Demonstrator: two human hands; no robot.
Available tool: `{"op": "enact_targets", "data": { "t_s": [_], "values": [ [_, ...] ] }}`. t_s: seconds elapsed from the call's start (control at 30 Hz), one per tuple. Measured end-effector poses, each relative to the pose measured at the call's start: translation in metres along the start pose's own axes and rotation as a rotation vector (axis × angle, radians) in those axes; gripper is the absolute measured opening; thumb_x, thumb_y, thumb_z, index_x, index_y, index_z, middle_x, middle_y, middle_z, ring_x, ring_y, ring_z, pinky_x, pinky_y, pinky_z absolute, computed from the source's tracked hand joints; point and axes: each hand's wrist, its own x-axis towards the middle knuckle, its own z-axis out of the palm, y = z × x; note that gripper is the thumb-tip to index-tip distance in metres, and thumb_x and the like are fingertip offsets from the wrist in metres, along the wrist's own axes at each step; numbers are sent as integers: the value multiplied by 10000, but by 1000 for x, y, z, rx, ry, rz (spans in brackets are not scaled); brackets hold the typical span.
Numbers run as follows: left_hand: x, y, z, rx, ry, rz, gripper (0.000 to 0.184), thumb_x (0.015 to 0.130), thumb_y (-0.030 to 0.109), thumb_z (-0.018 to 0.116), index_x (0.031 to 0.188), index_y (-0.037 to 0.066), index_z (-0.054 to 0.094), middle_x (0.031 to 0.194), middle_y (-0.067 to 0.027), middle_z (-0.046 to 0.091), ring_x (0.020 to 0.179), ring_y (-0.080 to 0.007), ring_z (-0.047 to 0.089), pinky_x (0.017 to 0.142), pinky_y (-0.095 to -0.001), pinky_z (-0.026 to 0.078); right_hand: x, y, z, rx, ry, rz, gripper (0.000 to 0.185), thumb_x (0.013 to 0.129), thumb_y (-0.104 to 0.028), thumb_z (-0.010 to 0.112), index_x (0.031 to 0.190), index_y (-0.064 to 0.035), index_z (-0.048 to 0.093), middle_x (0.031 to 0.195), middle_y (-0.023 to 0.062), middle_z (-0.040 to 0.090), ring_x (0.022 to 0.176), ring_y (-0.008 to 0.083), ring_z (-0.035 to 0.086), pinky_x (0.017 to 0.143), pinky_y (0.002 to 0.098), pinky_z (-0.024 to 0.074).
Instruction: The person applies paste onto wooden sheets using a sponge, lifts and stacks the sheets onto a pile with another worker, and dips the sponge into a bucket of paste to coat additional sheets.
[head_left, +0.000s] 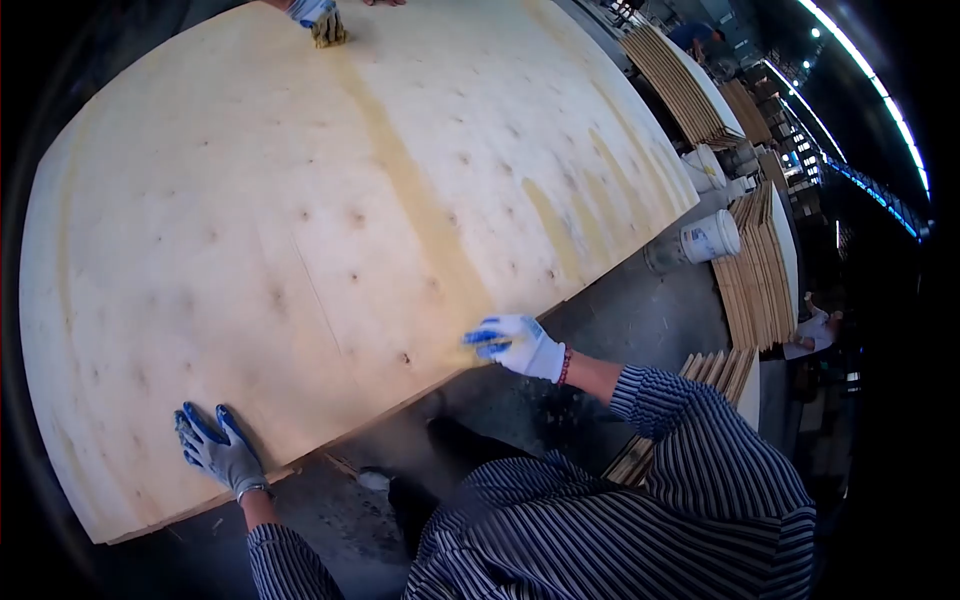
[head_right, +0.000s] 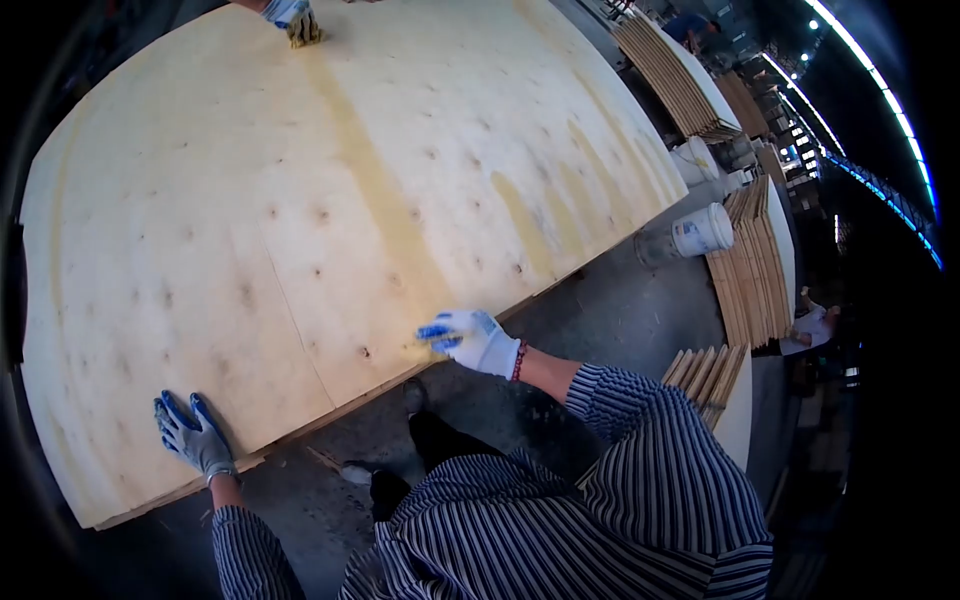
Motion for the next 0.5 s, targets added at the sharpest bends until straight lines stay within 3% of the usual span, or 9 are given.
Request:
{"op": "enact_targets", "data": {
  "t_s": [0.07, 0.1, 0.17, 0.23, 0.27, 0.33, 0.37, 0.43, 0.5],
  "values": [
    [0, -1, 0, 7, 2, 4, 608, 959, 432, 516, 1450, 87, 414, 1493, -153, 408, 1374, -305, 379, 1115, -454, 260, 18, -15, 10, 786, 295, 508, 334, 835, -67, 702, 1162, -42, 637, 1007, 53, 699, 893, 171, 674, 751, 295, 544],
    [0, 0, -3, 3, 3, 4, 604, 958, 429, 515, 1446, 86, 418, 1495, -153, 405, 1373, -309, 379, 1114, -453, 261, 38, -5, 14, 1097, 386, 513, 393, 831, -39, 707, 1207, -18, 596, 1081, 46, 688, 920, 118, 656, 752, 286, 557],
    [1, 2, -6, 5, -4, -5, 601, 958, 428, 514, 1443, 86, 422, 1494, -153, 406, 1372, -310, 380, 1113, -453, 262, 80, -25, 6, 1397, 438, 586, 308, 787, 2, 710, 1090, -34, 671, 931, 17, 700, 821, 118, 661, 696, 275, 554],
    [1, 3, -8, -18, -12, -13, 598, 956, 435, 510, 1435, 85, 430, 1491, -154, 408, 1375, -311, 373, 1113, -455, 261, 125, -4, 30, 952, 404, 540, 245, 810, -47, 671, 1055, -52, 683, 950, 63, 713, 830, 182, 682, 705, 325, 556],
    [1, 3, -9, -15, -13, -16, 598, 956, 435, 510, 1435, 85, 430, 1491, -154, 408, 1375, -311, 373, 1113, -455, 261, 146, 3, 37, 953, 401, 540, 245, 810, -47, 671, 1055, -52, 683, 950, 63, 713, 830, 182, 682, 705, 325, 556],
    [1, 6, -11, -14, -11, -28, 605, 954, 445, 506, 1435, 86, 430, 1494, -151, 404, 1379, -310, 365, 1116, -460, 254, 171, 9, 53, 0, 420, 404, 217, 813, -114, 641, 1019, -99, 705, 968, 125, 706, 851, 278, 677, 740, 384, 544],
    [1, 7, -13, -32, -35, -39, 605, 957, 450, 493, 1440, 92, 424, 1503, -146, 392, 1385, -309, 353, 1119, -466, 245, 165, -4, 55, 2, 412, 411, 217, 813, -114, 641, 1019, -99, 705, 968, 125, 706, 851, 278, 677, 740, 384, 544],
    [-1, 4, -11, -18, -55, -34, 617, 958, 474, 485, 1447, 105, 416, 1506, -137, 390, 1387, -304, 351, 1115, -472, 247, 142, -41, 43, -160, 238, 164, 226, 808, -145, 620, 1011, -138, 719, 987, 162, 683, 872, 338, 654, 792, 414, 527],
    [1, 9, -17, -21, -71, -68, 632, 961, 512, 460, 1461, 130, 398, 1518, -127, 372, 1392, -302, 341, 1116, -487, 243, 104, -53, 55, -112, 225, 133, 236, 800, -140, 628, 1015, -162, 723, 974, 154, 685, 861, 337, 653, 788, 410, 528]
  ]
}}
